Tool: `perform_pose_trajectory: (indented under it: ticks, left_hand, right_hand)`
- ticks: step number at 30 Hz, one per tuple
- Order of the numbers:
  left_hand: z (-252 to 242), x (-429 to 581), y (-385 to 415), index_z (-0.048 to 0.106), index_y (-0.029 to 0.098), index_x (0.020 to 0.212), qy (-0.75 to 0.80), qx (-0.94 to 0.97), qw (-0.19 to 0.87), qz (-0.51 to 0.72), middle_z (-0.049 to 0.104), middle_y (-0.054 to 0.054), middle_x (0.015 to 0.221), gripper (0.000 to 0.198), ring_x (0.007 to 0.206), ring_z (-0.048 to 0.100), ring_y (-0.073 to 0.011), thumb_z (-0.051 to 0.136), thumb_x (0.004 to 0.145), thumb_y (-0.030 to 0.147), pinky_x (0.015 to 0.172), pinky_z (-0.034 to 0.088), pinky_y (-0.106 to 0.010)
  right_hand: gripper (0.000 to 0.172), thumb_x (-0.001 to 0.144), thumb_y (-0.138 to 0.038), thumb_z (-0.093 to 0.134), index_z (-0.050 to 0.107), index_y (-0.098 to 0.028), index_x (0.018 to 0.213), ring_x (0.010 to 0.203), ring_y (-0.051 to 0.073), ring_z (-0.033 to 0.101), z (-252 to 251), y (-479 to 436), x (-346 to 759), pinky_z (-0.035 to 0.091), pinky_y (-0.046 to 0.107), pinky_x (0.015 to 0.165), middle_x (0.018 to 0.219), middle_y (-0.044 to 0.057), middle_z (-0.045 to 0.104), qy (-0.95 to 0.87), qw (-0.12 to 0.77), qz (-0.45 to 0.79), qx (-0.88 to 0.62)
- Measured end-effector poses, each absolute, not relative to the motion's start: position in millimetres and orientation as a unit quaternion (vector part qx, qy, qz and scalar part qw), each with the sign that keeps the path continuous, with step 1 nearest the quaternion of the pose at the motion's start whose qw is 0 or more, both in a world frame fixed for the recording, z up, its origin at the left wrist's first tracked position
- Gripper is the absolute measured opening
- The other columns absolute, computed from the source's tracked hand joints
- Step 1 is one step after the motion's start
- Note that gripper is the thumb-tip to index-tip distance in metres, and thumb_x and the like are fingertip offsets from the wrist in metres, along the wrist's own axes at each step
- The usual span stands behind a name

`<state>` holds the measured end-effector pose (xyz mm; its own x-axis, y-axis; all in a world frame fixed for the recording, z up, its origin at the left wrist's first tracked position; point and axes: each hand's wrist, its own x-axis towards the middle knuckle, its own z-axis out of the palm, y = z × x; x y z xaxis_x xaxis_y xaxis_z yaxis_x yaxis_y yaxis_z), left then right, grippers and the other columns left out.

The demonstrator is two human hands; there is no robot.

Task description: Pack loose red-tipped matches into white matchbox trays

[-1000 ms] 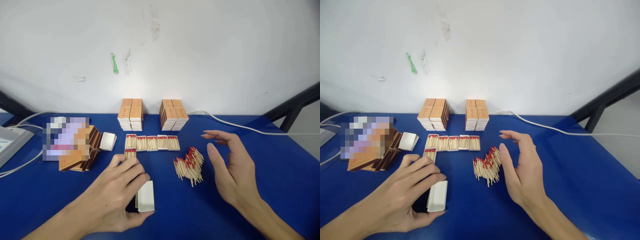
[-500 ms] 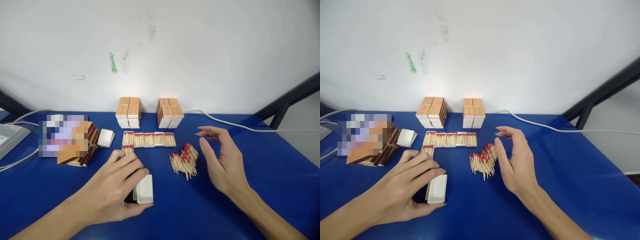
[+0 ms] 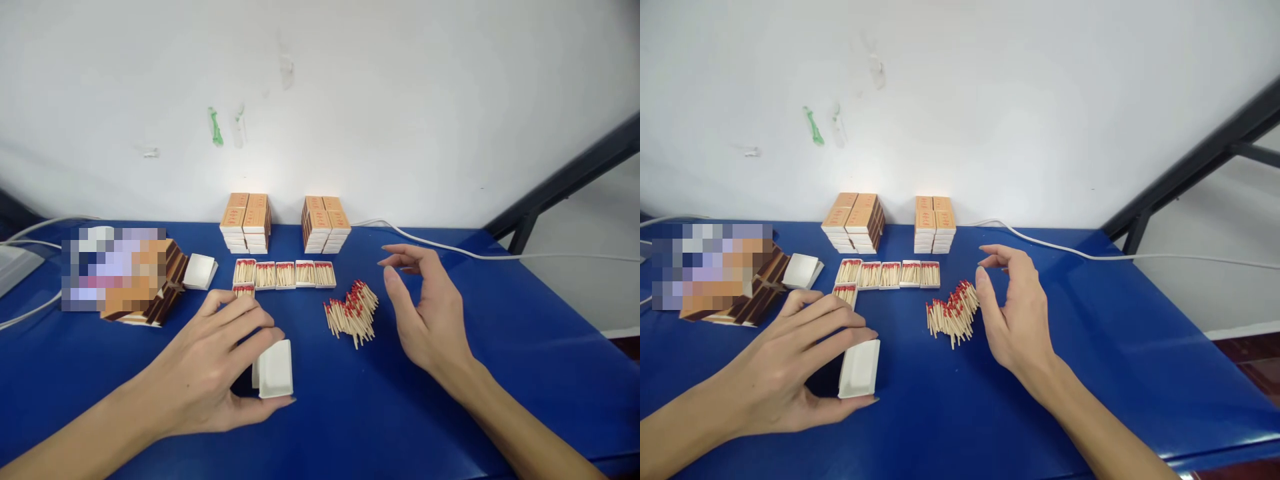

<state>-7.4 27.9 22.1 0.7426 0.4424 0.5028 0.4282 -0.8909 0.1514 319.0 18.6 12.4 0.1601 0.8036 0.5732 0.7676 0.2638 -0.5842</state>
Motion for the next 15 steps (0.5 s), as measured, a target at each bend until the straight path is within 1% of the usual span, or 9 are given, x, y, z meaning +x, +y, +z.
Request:
perform_pose_trajectory:
  ticks: [5, 7, 11, 13, 15]
  left_hand:
    - [26, -10, 31, 0.071, 0.023, 0.124, 0.226, 0.937, -0.020, 0.265, 0.080, -0.005, 0.106, 0.047, 0.100, 0.074, -0.0270, 0.085, 0.098, 0.059, 0.098, 0.045, -0.047]
    - [28, -12, 31, 0.071, 0.022, 0.126, 0.220, 0.939, -0.042, 0.262, 0.081, -0.005, 0.107, 0.052, 0.101, 0.075, -0.0282, 0.086, 0.098, 0.062, 0.098, 0.045, -0.048]
    - [25, -15, 29, 0.071, 0.018, 0.134, 0.205, 0.935, -0.103, 0.270, 0.085, -0.008, 0.109, 0.059, 0.104, 0.077, -0.0302, 0.088, 0.097, 0.061, 0.095, 0.046, -0.048]
    - [21, -16, 26, 0.073, 0.018, 0.137, 0.190, 0.935, -0.131, 0.268, 0.087, -0.007, 0.111, 0.057, 0.103, 0.079, -0.0287, 0.086, 0.100, 0.060, 0.095, 0.046, -0.047]
    - [17, -17, 25, 0.074, 0.022, 0.141, 0.179, 0.936, -0.147, 0.265, 0.088, -0.004, 0.113, 0.052, 0.103, 0.080, -0.0262, 0.082, 0.104, 0.057, 0.094, 0.048, -0.045]
  right_hand:
    - [0.034, 0.112, -0.043, 0.057, 0.066, -0.025, 0.140, 0.115, 0.030, 0.073, 15, 17, 319, 0.055, 0.056, 0.108, 0.121, 0.010, 0.078, -0.648, 0.472, 0.017, -0.597]
    - [0.034, 0.113, -0.042, 0.056, 0.065, -0.025, 0.140, 0.114, 0.029, 0.073, 16, 17, 318, 0.055, 0.056, 0.108, 0.120, 0.009, 0.078, -0.648, 0.475, 0.017, -0.595]
    - [0.033, 0.112, -0.040, 0.057, 0.066, -0.024, 0.140, 0.112, 0.029, 0.073, 15, 16, 317, 0.053, 0.057, 0.108, 0.117, 0.009, 0.078, -0.651, 0.477, 0.011, -0.590]
    - [0.032, 0.111, -0.038, 0.057, 0.065, -0.024, 0.140, 0.112, 0.029, 0.072, 14, 15, 315, 0.054, 0.056, 0.107, 0.116, 0.008, 0.077, -0.655, 0.479, 0.006, -0.584]
    - [0.032, 0.111, -0.037, 0.057, 0.065, -0.024, 0.140, 0.110, 0.029, 0.072, 14, 16, 313, 0.054, 0.055, 0.104, 0.113, 0.008, 0.077, -0.662, 0.478, 0.003, -0.578]
